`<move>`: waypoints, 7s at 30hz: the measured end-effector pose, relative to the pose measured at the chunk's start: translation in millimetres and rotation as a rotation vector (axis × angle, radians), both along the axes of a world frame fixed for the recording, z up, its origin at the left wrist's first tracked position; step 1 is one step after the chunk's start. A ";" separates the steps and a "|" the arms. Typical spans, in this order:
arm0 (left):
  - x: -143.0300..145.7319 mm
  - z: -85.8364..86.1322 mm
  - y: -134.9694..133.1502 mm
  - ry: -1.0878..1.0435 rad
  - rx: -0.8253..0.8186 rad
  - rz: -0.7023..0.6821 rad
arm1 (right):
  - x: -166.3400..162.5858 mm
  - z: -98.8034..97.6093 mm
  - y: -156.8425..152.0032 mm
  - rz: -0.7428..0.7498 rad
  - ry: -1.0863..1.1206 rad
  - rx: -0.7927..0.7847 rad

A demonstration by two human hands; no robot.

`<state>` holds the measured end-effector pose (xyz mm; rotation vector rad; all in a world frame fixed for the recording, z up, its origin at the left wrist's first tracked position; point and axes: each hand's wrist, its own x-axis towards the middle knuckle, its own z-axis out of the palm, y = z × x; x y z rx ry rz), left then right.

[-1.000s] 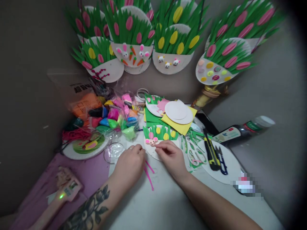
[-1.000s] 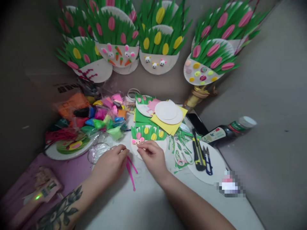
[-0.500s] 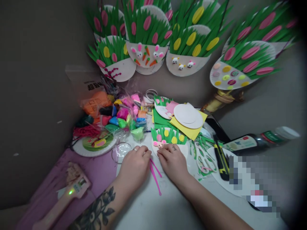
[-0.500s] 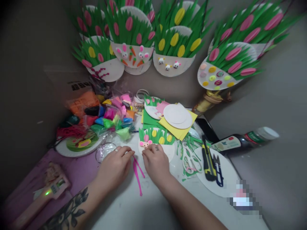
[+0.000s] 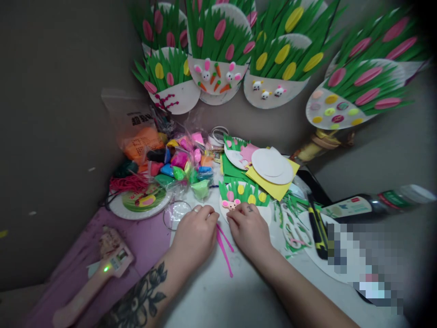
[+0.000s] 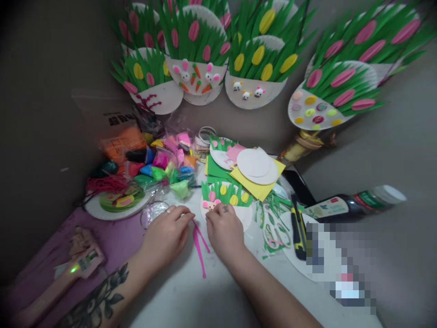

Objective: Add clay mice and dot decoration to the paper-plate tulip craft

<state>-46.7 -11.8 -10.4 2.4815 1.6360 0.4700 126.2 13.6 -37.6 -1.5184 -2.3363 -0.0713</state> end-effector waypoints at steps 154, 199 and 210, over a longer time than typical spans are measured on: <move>27.5 72.7 61.8 -1.238 -0.601 0.078 | 113.1 103.7 47.0 -0.114 1.671 -0.468; 28.7 69.5 64.6 -1.257 -0.423 0.165 | 103.8 97.7 44.6 -0.132 1.581 -0.296; 28.0 69.2 63.8 -1.280 -0.413 0.174 | 102.7 96.3 45.5 -0.132 1.596 -0.290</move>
